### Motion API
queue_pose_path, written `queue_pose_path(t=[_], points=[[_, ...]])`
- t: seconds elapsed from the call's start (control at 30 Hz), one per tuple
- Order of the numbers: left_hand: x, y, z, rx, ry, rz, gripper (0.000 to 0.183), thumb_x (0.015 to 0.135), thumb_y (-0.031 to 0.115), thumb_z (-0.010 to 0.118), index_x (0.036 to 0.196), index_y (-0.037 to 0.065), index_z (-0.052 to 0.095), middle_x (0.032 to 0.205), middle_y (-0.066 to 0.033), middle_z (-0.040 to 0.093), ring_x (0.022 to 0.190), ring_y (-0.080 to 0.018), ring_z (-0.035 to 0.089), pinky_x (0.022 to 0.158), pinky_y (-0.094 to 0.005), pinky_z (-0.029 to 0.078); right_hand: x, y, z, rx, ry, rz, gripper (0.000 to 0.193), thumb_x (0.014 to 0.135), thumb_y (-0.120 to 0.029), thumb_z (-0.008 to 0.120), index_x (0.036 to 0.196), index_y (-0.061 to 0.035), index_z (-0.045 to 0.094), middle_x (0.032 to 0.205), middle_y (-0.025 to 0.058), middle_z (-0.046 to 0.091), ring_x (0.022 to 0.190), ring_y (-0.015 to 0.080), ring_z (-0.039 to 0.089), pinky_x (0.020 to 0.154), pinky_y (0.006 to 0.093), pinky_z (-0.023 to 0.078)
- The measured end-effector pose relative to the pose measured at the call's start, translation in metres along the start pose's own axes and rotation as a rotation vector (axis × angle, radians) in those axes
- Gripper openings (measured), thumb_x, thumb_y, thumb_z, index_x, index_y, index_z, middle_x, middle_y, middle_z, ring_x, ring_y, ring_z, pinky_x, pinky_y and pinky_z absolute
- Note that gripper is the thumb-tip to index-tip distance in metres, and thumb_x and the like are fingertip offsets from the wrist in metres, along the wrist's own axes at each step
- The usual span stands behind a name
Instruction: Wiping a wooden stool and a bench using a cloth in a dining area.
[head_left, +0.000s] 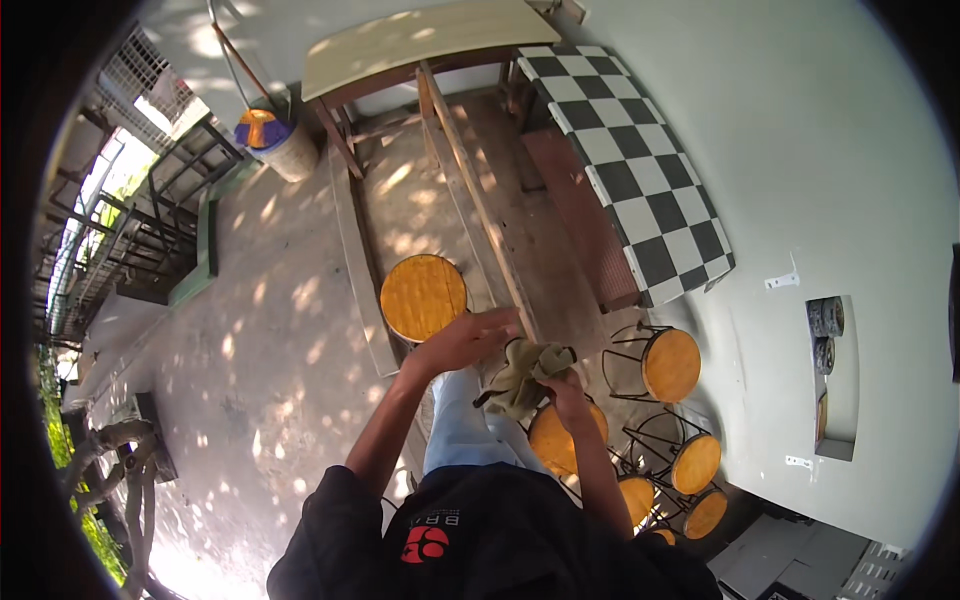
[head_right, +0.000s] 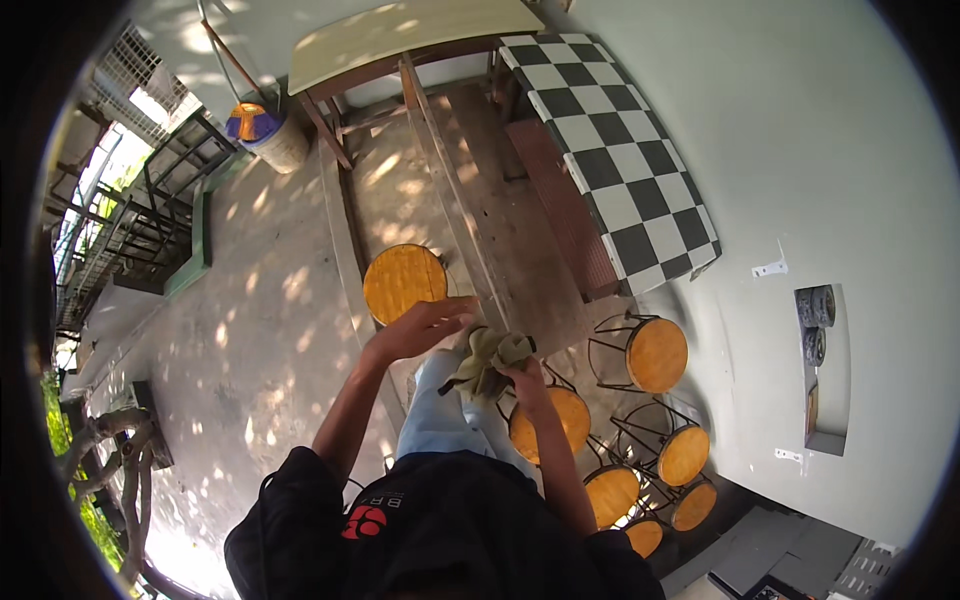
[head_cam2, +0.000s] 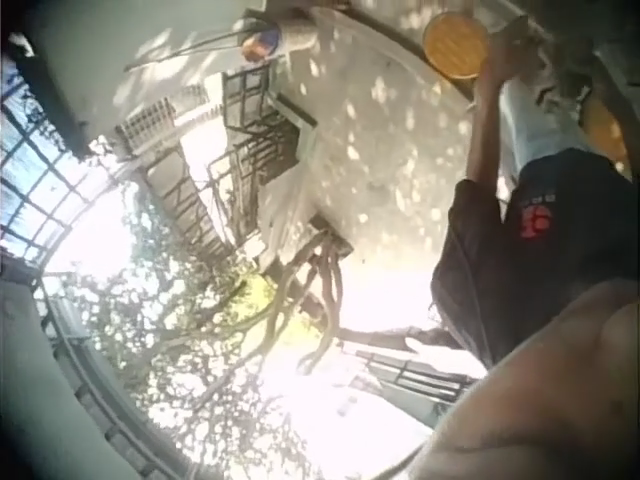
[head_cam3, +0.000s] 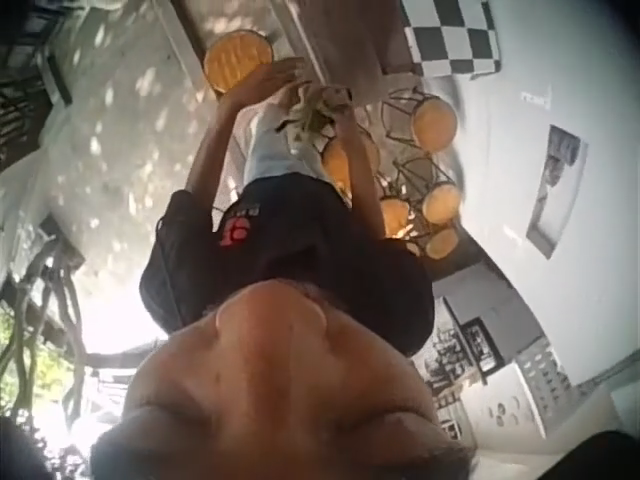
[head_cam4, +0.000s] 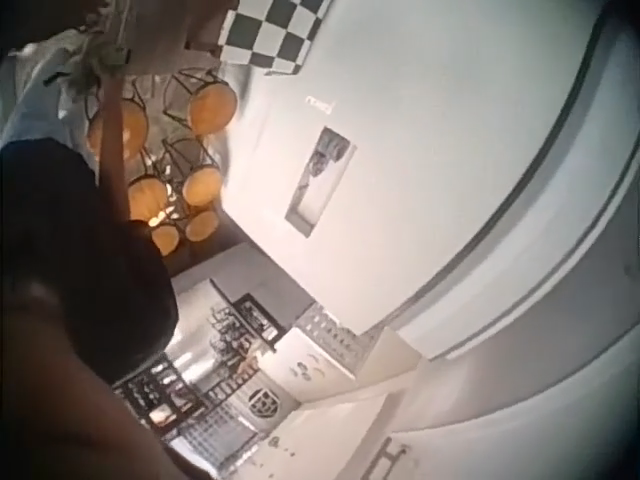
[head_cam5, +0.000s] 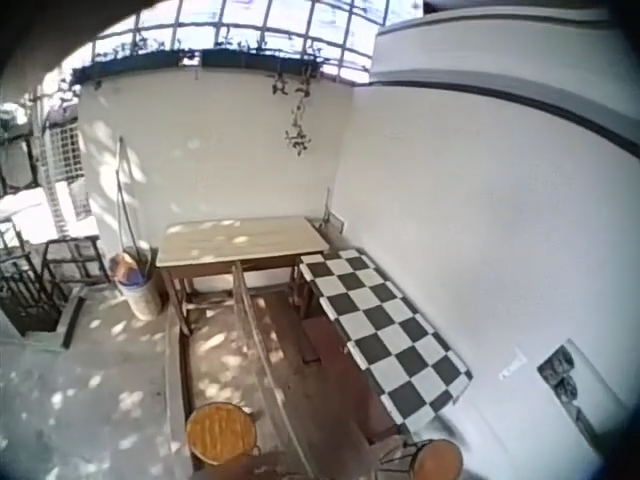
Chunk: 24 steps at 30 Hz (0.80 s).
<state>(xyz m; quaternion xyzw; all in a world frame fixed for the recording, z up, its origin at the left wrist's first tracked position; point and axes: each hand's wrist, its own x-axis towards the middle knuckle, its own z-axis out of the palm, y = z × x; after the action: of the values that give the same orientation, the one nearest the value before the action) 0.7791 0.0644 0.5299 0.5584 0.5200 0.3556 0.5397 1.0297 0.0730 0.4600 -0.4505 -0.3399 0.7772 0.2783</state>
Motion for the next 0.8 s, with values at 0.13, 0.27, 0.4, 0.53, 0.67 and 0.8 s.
queue_pose_path(t=[0.13,0.27,0.4,0.53,0.67,0.8], points=[[-0.058,-0.013,-0.1,0.171,0.308,0.056,0.039,0.098,0.025,0.054,0.127,-0.001,0.054,0.128,-0.0141,0.059,0.108,-0.0208,0.06,0.089,-0.035,0.049,-0.033,0.021,0.007,0.211,-0.004,0.042,0.033,0.087,-0.009,0.059,0.119,-0.0018,0.057,0.11,0.006,0.061,0.104,0.0192,0.058,0.093,0.0333,0.045],[-0.145,-0.053,-0.212,0.267,0.714,-0.023,0.035,0.099,0.024,0.052,0.125,0.001,0.056,0.112,-0.0115,0.066,0.101,-0.0175,0.062,0.079,-0.0319,0.051,-0.041,0.013,0.04,0.241,-0.058,0.148,0.033,0.09,-0.013,0.06,0.122,-0.0044,0.055,0.113,0.0059,0.061,0.104,0.0203,0.059,0.092,0.0338,0.047],[-0.179,-0.045,-0.26,0.086,0.979,-0.083,0.048,0.099,0.042,0.048,0.132,0.008,0.052,0.113,-0.0097,0.066,0.102,-0.0201,0.063,0.08,-0.0339,0.05,-0.026,-0.002,0.059,0.336,0.006,0.044,0.041,0.094,-0.028,0.06,0.127,-0.0046,0.053,0.116,0.0092,0.061,0.105,0.0231,0.06,0.093,0.0375,0.048],[-0.173,-0.063,-0.285,0.151,0.977,-0.088,0.05,0.097,0.046,0.05,0.13,0.008,0.054,0.112,-0.0089,0.066,0.103,-0.0178,0.062,0.079,-0.0323,0.05,0.016,-0.019,0.09,0.498,-0.001,0.003,0.052,0.096,-0.044,0.051,0.13,-0.0051,0.049,0.119,0.0109,0.059,0.108,0.0263,0.058,0.095,0.0401,0.048],[-0.08,-0.06,-0.229,-0.053,0.526,-0.016,0.048,0.1,0.041,0.047,0.129,0.004,0.053,0.114,-0.0093,0.065,0.104,-0.0176,0.061,0.079,-0.0317,0.05,0.054,-0.043,0.131,0.598,-0.056,-0.067,0.063,0.096,-0.055,0.042,0.141,-0.0113,0.037,0.139,0.0094,0.045,0.125,0.0279,0.046,0.106,0.0457,0.037],[0.019,-0.021,-0.219,-0.063,0.357,0.104,0.051,0.101,0.042,0.042,0.132,0.002,0.05,0.123,-0.0105,0.06,0.111,-0.0198,0.058,0.087,-0.0332,0.048,0.096,-0.086,0.16,0.462,-0.099,-0.112,0.067,0.097,-0.053,0.043,0.146,-0.0113,0.028,0.145,0.0069,0.037,0.132,0.023,0.038,0.11,0.0406,0.03]])
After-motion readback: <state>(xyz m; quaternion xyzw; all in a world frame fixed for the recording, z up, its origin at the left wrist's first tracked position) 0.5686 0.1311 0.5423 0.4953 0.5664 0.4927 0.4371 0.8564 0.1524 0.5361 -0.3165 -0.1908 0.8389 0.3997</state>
